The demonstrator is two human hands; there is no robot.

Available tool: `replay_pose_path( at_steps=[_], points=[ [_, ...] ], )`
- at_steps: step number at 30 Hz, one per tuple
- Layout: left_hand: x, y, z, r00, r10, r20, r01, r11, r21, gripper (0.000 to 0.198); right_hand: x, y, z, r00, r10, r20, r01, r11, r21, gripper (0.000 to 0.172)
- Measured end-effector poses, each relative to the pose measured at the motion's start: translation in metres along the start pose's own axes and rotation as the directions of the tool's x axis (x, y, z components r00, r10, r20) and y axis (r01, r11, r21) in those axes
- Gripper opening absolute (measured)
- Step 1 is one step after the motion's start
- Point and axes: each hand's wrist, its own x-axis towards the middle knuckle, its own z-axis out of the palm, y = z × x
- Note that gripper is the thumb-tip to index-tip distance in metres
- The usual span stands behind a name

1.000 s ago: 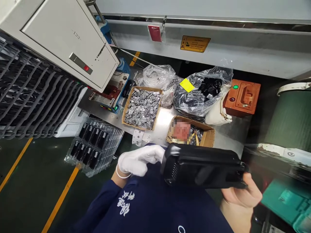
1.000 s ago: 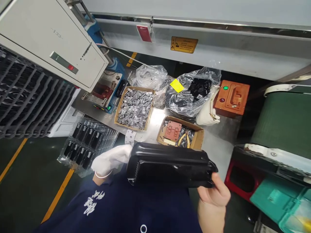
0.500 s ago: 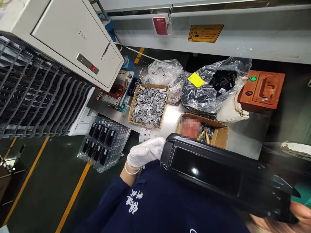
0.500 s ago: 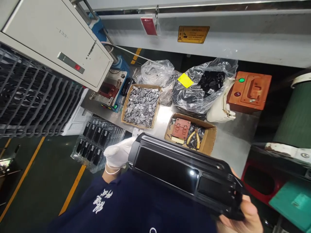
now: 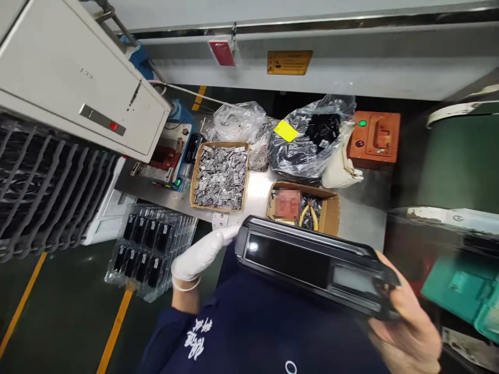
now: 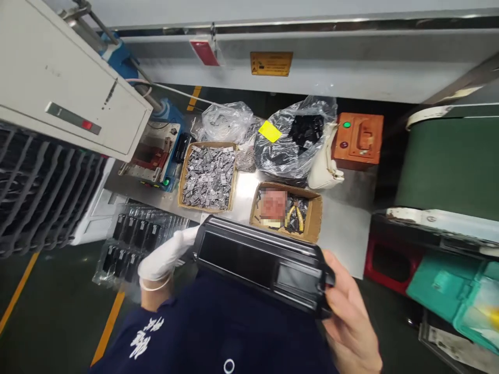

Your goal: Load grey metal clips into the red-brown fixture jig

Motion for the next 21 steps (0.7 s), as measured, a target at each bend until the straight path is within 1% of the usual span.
replay_pose_path(
  at_steps=[1, 2, 3, 4, 5, 6, 7, 8, 9, 10, 11, 13, 15, 16, 18, 19, 20, 21],
  points=[
    [0.0, 0.001, -0.01, 0.999, 0.001, -0.051, 0.007, 0.988, 0.154, 0.062, 0.002, -0.003, 0.004, 0.998, -0.012, 0.059, 0.01, 1.0, 0.023, 0.053],
    [0.001, 0.003, -0.019, 0.987, 0.033, -0.159, 0.021, 0.946, 0.323, 0.058, 0.004, -0.004, 0.007, 0.991, -0.029, 0.133, 0.026, 0.999, 0.026, 0.048],
    [0.004, 0.007, -0.025, 0.96, 0.101, -0.261, 0.03, 0.89, 0.455, 0.056, 0.007, -0.003, 0.009, 0.977, -0.046, 0.208, 0.045, 0.999, 0.008, 0.043],
    [0.006, 0.013, -0.026, 0.925, 0.207, -0.318, 0.027, 0.8, 0.6, 0.058, 0.011, -0.001, 0.011, 0.959, -0.057, 0.277, 0.068, 0.997, -0.028, 0.04],
    [0.01, 0.019, -0.023, 0.898, 0.321, -0.301, -0.003, 0.687, 0.727, 0.064, 0.014, 0.001, 0.013, 0.94, -0.058, 0.336, 0.085, 0.994, -0.068, 0.039],
    [0.013, 0.027, -0.016, 0.884, 0.424, -0.198, -0.084, 0.561, 0.824, 0.073, 0.017, 0.004, 0.015, 0.925, -0.05, 0.377, 0.097, 0.99, -0.106, 0.04],
    [0.017, 0.033, -0.004, 0.87, 0.492, -0.04, -0.193, 0.414, 0.89, 0.083, 0.02, 0.007, 0.017, 0.915, -0.041, 0.401, 0.103, 0.986, -0.134, 0.042],
    [0.021, 0.039, 0.009, 0.846, 0.517, 0.132, -0.313, 0.28, 0.907, 0.089, 0.022, 0.008, 0.02, 0.908, -0.031, 0.417, 0.105, 0.982, -0.155, 0.045],
    [0.026, 0.043, 0.023, 0.819, 0.506, 0.27, -0.411, 0.189, 0.892, 0.089, 0.023, 0.009, 0.023, 0.904, -0.025, 0.427, 0.108, 0.979, -0.171, 0.048],
    [0.031, 0.044, 0.035, 0.812, 0.463, 0.355, -0.46, 0.133, 0.878, 0.086, 0.023, 0.009, 0.026, 0.9, -0.021, 0.434, 0.112, 0.976, -0.184, 0.049],
    [0.037, 0.043, 0.046, 0.809, 0.428, 0.403, -0.483, 0.094, 0.871, 0.081, 0.023, 0.008, 0.03, 0.898, -0.019, 0.44, 0.117, 0.973, -0.196, 0.05],
    [0.049, 0.036, 0.058, 0.821, 0.386, 0.421, -0.477, 0.06, 0.877, 0.076, 0.02, 0.004, 0.035, 0.896, -0.021, 0.444, 0.132, 0.966, -0.22, 0.049],
    [0.06, 0.026, 0.06, 0.807, 0.421, 0.413, -0.476, 0.052, 0.878, 0.078, 0.017, 0.001, 0.037, 0.902, -0.029, 0.431, 0.144, 0.961, -0.237, 0.047],
    [0.065, 0.021, 0.059, 0.799, 0.44, 0.409, -0.482, 0.063, 0.874, 0.08, 0.016, -0.001, 0.037, 0.908, -0.035, 0.417, 0.146, 0.961, -0.237, 0.045],
    [0.073, 0.015, 0.053, 0.785, 0.473, 0.4, -0.499, 0.101, 0.861, 0.082, 0.019, -0.002, 0.035, 0.916, -0.041, 0.399, 0.143, 0.963, -0.229, 0.042],
    [0.075, 0.014, 0.05, 0.779, 0.486, 0.396, -0.511, 0.126, 0.85, 0.081, 0.025, -0.002, 0.035, 0.91, -0.039, 0.414, 0.143, 0.964, -0.223, 0.041],
    [0.078, 0.014, 0.046, 0.781, 0.488, 0.389, -0.519, 0.162, 0.839, 0.08, 0.034, -0.001, 0.036, 0.896, -0.044, 0.442, 0.152, 0.965, -0.212, 0.04],
    [0.079, 0.015, 0.042, 0.794, 0.481, 0.371, -0.518, 0.215, 0.828, 0.077, 0.046, 0.0, 0.037, 0.886, -0.062, 0.459, 0.175, 0.962, -0.208, 0.042]
  ],
)
